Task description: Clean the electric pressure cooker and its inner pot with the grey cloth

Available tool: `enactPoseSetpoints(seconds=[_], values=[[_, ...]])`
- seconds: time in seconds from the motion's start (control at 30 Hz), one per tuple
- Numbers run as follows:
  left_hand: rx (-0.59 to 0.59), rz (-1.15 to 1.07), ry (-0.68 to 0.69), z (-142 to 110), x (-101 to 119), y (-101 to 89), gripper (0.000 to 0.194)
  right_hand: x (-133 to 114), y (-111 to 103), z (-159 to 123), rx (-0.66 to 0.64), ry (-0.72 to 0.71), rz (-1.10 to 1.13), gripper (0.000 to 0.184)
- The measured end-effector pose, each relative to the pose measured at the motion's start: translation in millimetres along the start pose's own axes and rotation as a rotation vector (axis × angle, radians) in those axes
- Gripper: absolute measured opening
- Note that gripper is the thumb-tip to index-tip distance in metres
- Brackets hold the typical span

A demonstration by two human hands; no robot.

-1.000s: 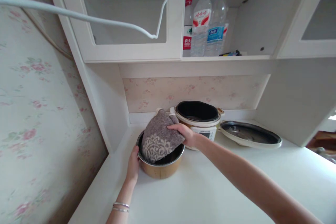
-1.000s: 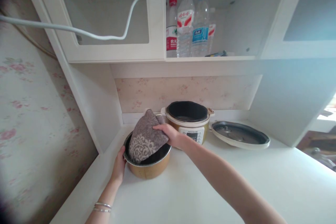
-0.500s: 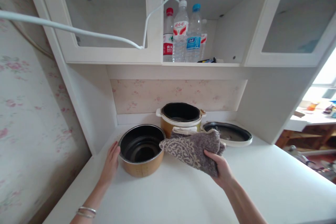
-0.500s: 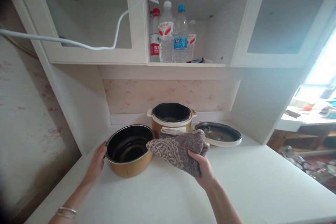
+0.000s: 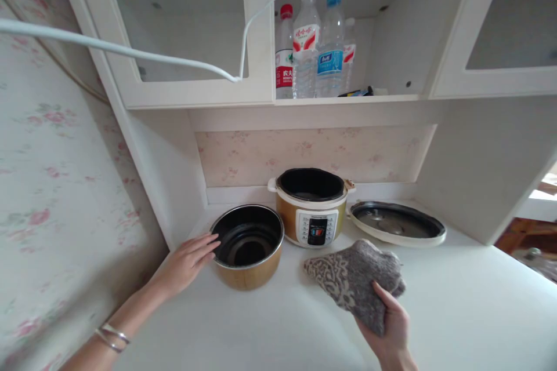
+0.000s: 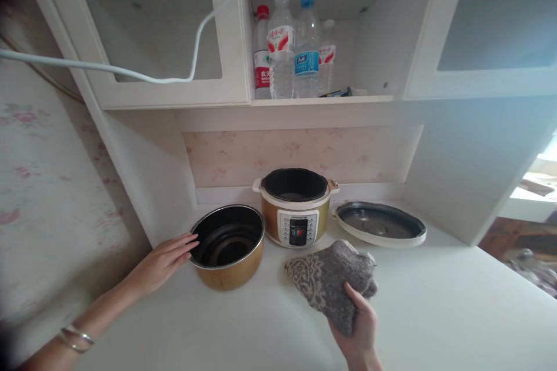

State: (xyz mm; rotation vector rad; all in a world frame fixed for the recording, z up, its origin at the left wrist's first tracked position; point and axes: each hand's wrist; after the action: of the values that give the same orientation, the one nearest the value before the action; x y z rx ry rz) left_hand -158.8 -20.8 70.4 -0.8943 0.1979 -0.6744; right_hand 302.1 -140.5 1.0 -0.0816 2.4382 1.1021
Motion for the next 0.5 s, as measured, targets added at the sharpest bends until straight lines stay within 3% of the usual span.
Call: enactPoseSetpoints(seconds=[0.17, 0.3, 0.37, 0.5], values=[[0.012, -0.022, 0.024, 8.6, -0.7, 9.2, 0.033, 20.3, 32.2, 6.9, -0.253, 0.107, -0.267, 0.023], [0.079, -0.004, 0.008, 4.0, 12.4, 14.5, 0.031, 66.5, 70.1, 2.7, -0.475, 0.192, -0.39, 0.042], [0.114, 0.026, 0.008, -0.1, 19.3, 15.5, 0.029, 91.6, 82.0, 5.8, -0.504, 0.056, -0.395, 0.054], [0.234, 0.07, 0.046, -9.0, 33.6, 17.2, 0.024, 131.0, 85.1, 26.8, -0.241, -0.489, -0.445, 0.041]])
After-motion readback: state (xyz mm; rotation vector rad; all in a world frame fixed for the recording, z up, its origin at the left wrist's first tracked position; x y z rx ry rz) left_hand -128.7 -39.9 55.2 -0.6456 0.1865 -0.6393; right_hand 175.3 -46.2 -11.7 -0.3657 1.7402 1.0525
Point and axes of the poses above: each hand's wrist, its own z-axis towards the middle knuckle, its own y-axis out of the palm, x = y × z, and after that the axes turned 14 degrees about x, right-handed
